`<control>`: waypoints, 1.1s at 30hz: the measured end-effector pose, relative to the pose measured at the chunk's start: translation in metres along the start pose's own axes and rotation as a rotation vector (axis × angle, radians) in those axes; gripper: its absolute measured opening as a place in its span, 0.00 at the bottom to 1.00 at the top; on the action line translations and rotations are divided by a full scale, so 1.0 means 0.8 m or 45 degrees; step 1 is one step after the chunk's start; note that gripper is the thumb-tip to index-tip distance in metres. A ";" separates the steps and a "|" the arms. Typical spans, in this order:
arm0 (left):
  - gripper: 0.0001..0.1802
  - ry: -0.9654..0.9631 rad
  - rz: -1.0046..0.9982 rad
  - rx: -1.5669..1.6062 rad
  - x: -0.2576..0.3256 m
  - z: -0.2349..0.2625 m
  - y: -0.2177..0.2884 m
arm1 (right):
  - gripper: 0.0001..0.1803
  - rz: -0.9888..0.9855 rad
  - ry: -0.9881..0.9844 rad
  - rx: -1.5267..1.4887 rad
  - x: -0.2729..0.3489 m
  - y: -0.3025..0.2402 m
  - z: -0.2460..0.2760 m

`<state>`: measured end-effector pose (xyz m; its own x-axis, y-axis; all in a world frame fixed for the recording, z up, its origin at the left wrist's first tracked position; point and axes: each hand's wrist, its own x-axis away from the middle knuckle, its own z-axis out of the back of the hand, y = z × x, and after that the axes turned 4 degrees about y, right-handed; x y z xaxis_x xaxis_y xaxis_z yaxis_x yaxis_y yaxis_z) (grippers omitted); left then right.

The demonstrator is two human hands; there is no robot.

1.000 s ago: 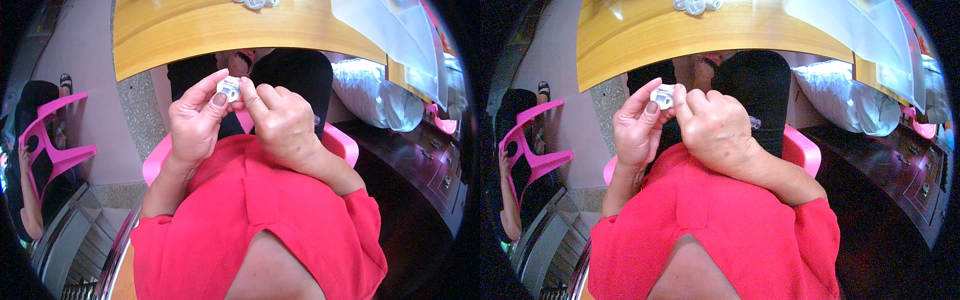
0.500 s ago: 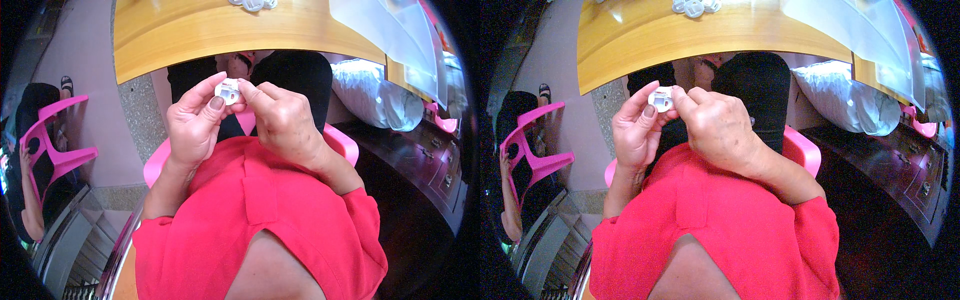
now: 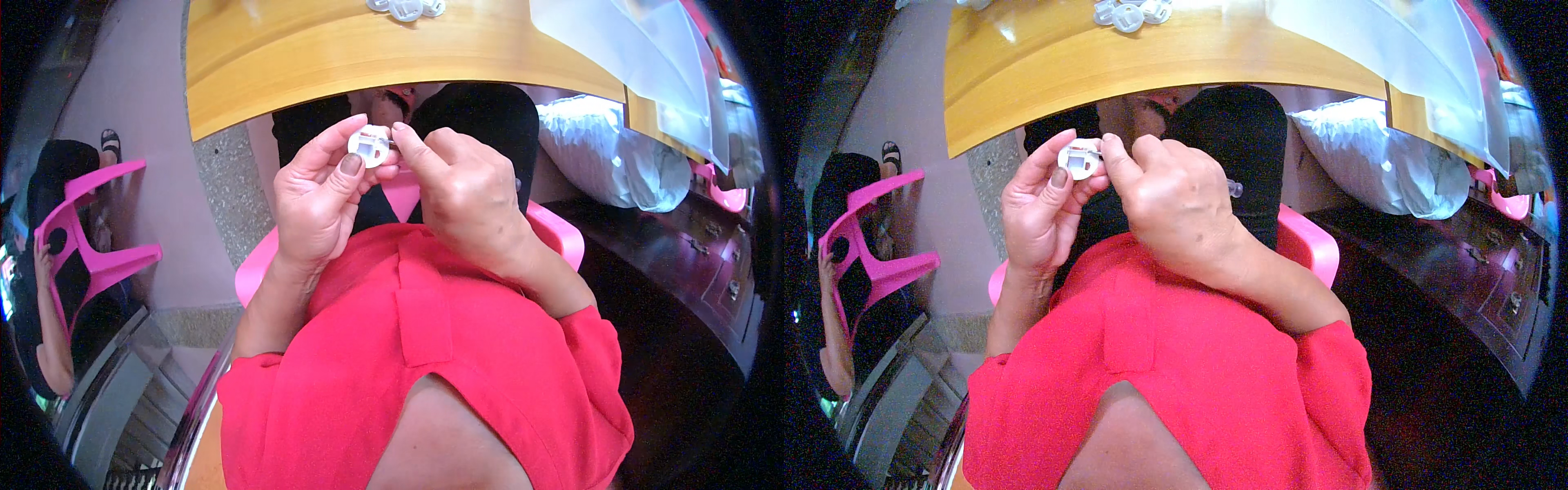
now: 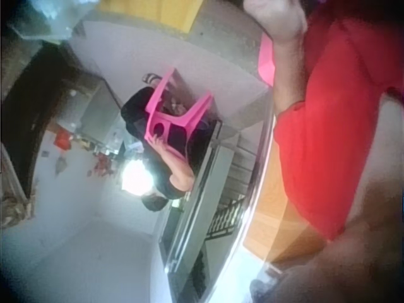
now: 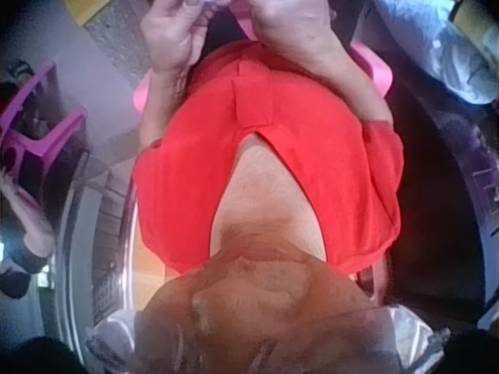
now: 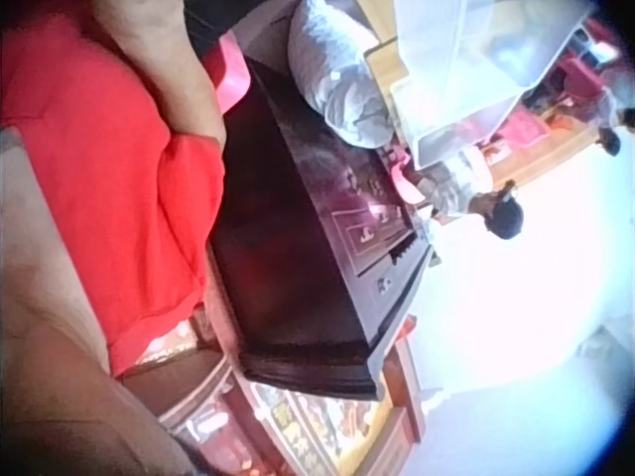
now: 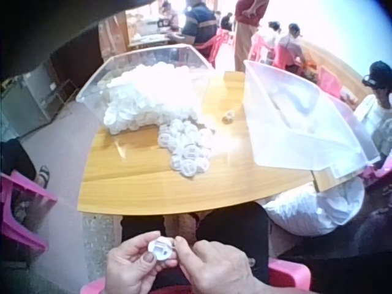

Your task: The person assembles white plastic parts by inserting small metal pins into each piece using a small tool. The person also moves clear plastic containers on the table to sort and access the components.

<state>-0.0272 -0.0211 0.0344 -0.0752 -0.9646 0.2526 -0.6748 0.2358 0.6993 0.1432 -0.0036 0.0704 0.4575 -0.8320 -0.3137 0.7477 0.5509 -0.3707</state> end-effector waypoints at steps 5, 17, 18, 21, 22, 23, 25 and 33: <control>0.19 -0.024 0.020 0.049 0.000 0.002 -0.001 | 0.20 0.056 0.018 0.046 0.001 0.000 -0.002; 0.19 -0.094 -0.044 -0.190 0.002 0.012 -0.005 | 0.19 0.117 -0.040 0.194 -0.001 -0.008 0.002; 0.19 -0.096 -0.042 -0.190 0.002 0.011 -0.006 | 0.19 0.114 -0.040 0.196 -0.001 -0.007 0.002; 0.19 -0.077 -0.043 -0.225 0.005 0.007 -0.005 | 0.18 0.208 -0.056 0.256 -0.001 -0.007 0.005; 0.18 -0.059 -0.051 -0.189 0.006 0.003 -0.005 | 0.16 0.264 -0.061 0.301 -0.002 -0.007 0.007; 0.17 -0.041 -0.059 -0.153 0.006 0.002 -0.005 | 0.15 0.319 -0.066 0.346 -0.002 -0.008 0.008; 0.17 -0.046 -0.067 -0.197 0.007 0.004 -0.007 | 0.13 0.353 -0.076 0.359 -0.004 -0.007 0.009; 0.20 -0.157 -0.024 -0.296 0.002 0.015 -0.004 | 0.19 0.413 -0.202 0.444 -0.007 -0.006 0.019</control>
<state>-0.0339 -0.0246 0.0248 -0.1626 -0.9728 0.1651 -0.4913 0.2250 0.8414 0.1444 -0.0023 0.0869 0.7405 -0.6358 -0.2176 0.6586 0.7510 0.0470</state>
